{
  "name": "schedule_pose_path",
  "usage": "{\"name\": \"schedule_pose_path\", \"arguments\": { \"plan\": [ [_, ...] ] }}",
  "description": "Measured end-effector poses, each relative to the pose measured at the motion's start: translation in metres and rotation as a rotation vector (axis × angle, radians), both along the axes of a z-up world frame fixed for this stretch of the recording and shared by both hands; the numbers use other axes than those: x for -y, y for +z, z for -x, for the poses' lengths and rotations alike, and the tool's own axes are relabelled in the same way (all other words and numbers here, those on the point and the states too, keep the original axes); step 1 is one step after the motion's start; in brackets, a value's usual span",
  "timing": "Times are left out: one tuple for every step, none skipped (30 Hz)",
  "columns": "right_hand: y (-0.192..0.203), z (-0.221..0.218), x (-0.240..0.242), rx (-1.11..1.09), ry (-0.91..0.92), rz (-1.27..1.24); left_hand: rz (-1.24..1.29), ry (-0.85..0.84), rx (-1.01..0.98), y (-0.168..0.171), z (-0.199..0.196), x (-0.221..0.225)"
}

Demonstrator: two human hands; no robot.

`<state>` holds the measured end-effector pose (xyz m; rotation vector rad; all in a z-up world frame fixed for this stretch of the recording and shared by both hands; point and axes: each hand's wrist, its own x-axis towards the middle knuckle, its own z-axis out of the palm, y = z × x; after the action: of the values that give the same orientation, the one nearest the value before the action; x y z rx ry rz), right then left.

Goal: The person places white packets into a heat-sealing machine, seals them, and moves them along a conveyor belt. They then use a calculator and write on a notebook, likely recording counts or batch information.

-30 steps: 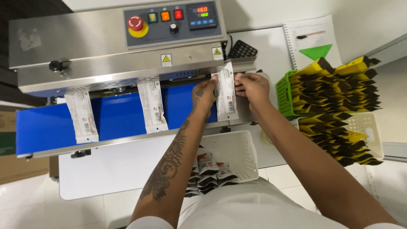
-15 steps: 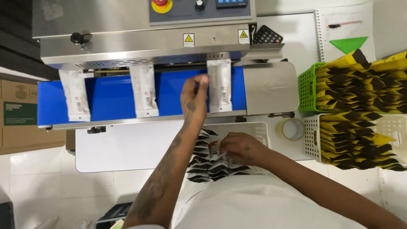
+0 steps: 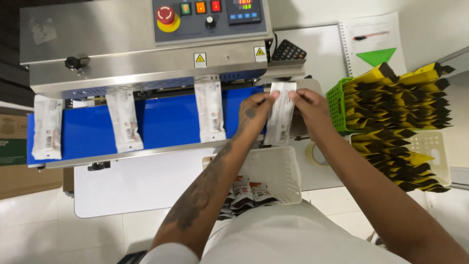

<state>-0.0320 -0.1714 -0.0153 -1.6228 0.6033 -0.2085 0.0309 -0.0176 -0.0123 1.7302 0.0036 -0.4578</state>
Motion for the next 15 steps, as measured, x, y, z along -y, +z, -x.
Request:
{"name": "schedule_pose_path", "arguments": {
  "plan": [
    [-0.003, -0.010, 0.002, 0.005, -0.001, 0.003, 0.003, -0.001, 0.005, -0.002, -0.005, 0.006],
    [-0.007, -0.019, 0.004, 0.001, -0.072, -0.042, 0.058, 0.075, -0.070, -0.004, -0.010, 0.012],
    [-0.010, -0.029, 0.006, -0.003, -0.143, -0.088, 0.112, 0.151, -0.145, -0.006, -0.015, 0.019],
    [-0.013, -0.035, 0.005, -0.004, -0.145, -0.087, 0.113, 0.149, -0.147, -0.021, -0.023, 0.023],
    [-0.016, -0.042, 0.005, -0.028, -0.171, -0.110, 0.115, 0.184, -0.155, -0.037, -0.031, 0.028],
    [-0.019, -0.048, 0.004, -0.053, -0.199, -0.133, 0.116, 0.217, -0.166, -0.053, -0.038, 0.033],
    [-0.015, -0.051, 0.002, -0.056, -0.204, -0.132, 0.116, 0.213, -0.169, -0.039, -0.039, 0.029],
    [-0.010, -0.055, -0.002, -0.065, -0.203, -0.147, 0.097, 0.213, -0.183, -0.026, -0.040, 0.024],
    [-0.006, -0.058, -0.006, -0.074, -0.202, -0.163, 0.078, 0.213, -0.196, -0.014, -0.041, 0.018],
    [-0.006, -0.059, -0.009, -0.078, -0.201, -0.166, 0.074, 0.214, -0.200, -0.026, -0.047, 0.015],
    [-0.006, -0.060, -0.013, -0.080, -0.216, -0.136, 0.049, 0.220, -0.181, -0.039, -0.052, 0.012],
    [-0.007, -0.060, -0.016, -0.084, -0.229, -0.105, 0.023, 0.227, -0.165, -0.052, -0.056, 0.008],
    [-0.004, -0.058, -0.017, -0.091, -0.227, -0.107, 0.020, 0.229, -0.171, -0.054, -0.057, 0.004],
    [-0.001, -0.058, -0.018, -0.058, -0.209, -0.127, 0.043, 0.239, -0.169, -0.056, -0.059, -0.001],
    [0.002, -0.057, -0.019, -0.025, -0.190, -0.148, 0.067, 0.249, -0.166, -0.057, -0.061, -0.005]
  ]
}}
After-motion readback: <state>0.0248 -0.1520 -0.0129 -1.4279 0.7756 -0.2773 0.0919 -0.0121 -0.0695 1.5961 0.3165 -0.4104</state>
